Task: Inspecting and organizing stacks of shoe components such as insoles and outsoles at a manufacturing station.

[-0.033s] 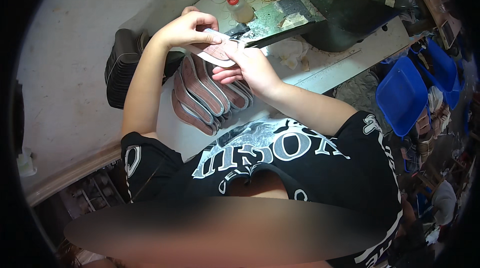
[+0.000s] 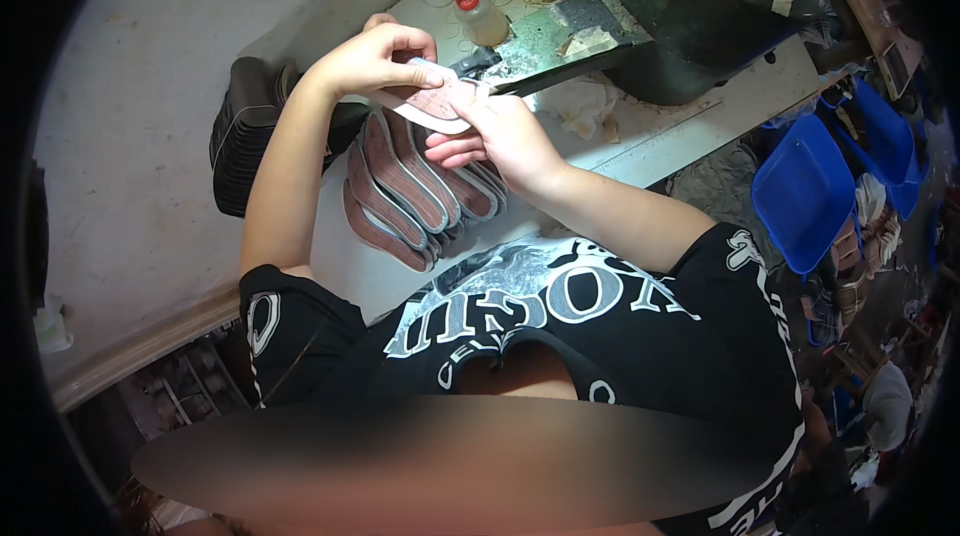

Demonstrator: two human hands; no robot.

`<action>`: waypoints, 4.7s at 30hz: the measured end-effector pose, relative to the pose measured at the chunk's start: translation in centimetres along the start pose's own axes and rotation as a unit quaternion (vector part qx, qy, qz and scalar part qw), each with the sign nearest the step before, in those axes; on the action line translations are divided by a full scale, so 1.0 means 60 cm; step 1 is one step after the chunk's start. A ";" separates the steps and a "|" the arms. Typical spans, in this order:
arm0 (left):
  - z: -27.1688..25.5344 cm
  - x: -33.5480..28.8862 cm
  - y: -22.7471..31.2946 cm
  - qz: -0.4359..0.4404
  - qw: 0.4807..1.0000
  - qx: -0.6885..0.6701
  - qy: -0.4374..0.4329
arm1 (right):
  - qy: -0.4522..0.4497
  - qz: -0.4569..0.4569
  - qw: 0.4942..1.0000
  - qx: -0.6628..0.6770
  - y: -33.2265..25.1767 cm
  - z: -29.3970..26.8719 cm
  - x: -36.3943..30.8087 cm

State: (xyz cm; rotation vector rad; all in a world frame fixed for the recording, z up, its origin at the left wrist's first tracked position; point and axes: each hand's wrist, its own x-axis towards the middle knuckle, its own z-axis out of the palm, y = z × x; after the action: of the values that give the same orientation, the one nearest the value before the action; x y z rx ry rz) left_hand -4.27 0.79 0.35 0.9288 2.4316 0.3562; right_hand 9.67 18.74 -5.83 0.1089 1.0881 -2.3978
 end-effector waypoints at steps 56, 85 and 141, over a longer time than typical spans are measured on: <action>0.083 -0.062 0.087 -0.246 0.840 -0.483 0.019 | -0.119 0.133 0.966 -0.186 -0.036 -0.063 -0.101; 0.109 -0.046 0.024 -0.212 0.769 -0.580 0.166 | -0.036 0.086 0.994 -0.054 0.028 -0.022 -0.032; 0.098 -0.071 0.071 -0.264 0.866 -0.399 0.148 | -0.076 0.135 0.969 -0.192 -0.028 -0.072 -0.099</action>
State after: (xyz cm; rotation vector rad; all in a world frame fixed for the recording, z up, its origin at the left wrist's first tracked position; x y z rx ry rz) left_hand 3.98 1.39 -1.27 -0.1651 2.3057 1.2315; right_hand 13.48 25.24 -5.98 -0.0549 1.3455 -1.8877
